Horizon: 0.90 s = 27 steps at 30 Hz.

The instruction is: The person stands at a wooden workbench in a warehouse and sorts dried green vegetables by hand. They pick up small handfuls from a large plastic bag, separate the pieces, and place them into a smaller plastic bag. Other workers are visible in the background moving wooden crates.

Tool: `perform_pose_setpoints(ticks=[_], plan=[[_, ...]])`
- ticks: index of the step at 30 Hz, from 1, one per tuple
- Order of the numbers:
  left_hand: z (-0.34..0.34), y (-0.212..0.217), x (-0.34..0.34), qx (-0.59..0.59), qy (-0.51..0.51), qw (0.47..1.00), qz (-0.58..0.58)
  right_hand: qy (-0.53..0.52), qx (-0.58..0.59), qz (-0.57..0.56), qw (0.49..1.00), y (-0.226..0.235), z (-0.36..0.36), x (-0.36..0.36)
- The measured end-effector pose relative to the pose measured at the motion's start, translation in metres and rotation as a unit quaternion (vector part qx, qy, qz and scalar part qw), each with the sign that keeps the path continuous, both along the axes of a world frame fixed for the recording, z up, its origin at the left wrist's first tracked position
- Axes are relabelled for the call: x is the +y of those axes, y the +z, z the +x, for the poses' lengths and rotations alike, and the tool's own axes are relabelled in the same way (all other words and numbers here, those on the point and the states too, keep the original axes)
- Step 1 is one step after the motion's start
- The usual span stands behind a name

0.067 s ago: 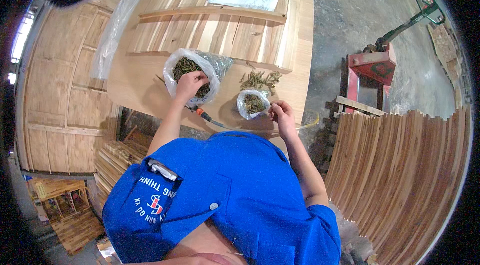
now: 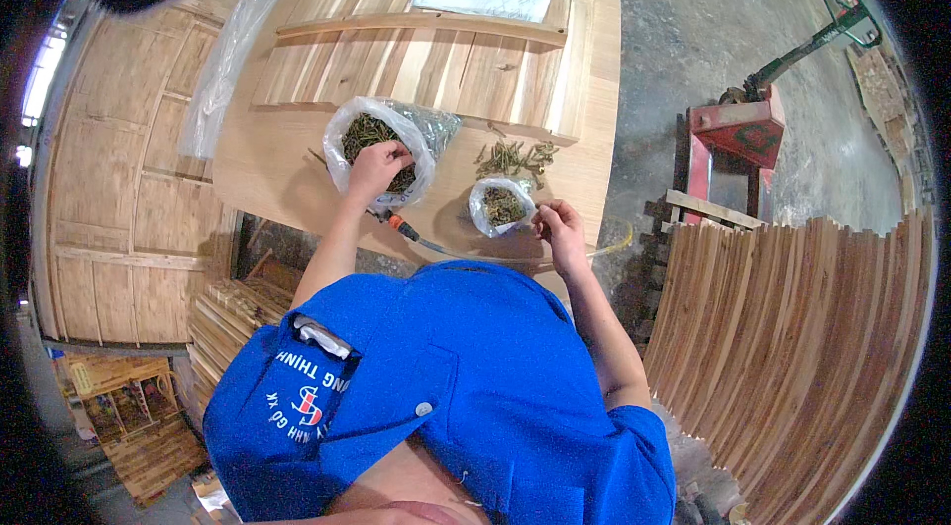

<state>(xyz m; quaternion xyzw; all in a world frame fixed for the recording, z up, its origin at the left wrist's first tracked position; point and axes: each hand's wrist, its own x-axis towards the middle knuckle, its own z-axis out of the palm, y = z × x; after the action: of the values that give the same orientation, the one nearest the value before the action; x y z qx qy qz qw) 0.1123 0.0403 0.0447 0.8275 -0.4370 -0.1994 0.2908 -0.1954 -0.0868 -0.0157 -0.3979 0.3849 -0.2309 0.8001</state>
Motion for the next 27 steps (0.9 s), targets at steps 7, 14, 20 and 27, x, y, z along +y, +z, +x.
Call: perform_pose_setpoints(ticks=[7,14,20,27], plan=[[0.001,0.007,0.009,0.042,0.029,0.998,-0.022,-0.021,0.012,0.006,1.000,0.003,-0.002,0.002],[-0.041,0.021,0.000,0.166,-0.046,0.977,-0.127,0.076,-0.033,-0.027,0.996,0.027,0.015,0.009],[-0.112,-0.013,-0.028,0.336,-0.157,0.928,-0.039,0.146,-0.055,-0.062,0.986,0.037,0.036,0.015],[-0.120,-0.035,-0.023,0.657,0.003,0.754,-0.006,-0.014,-0.059,0.016,0.998,0.018,0.007,0.009]])
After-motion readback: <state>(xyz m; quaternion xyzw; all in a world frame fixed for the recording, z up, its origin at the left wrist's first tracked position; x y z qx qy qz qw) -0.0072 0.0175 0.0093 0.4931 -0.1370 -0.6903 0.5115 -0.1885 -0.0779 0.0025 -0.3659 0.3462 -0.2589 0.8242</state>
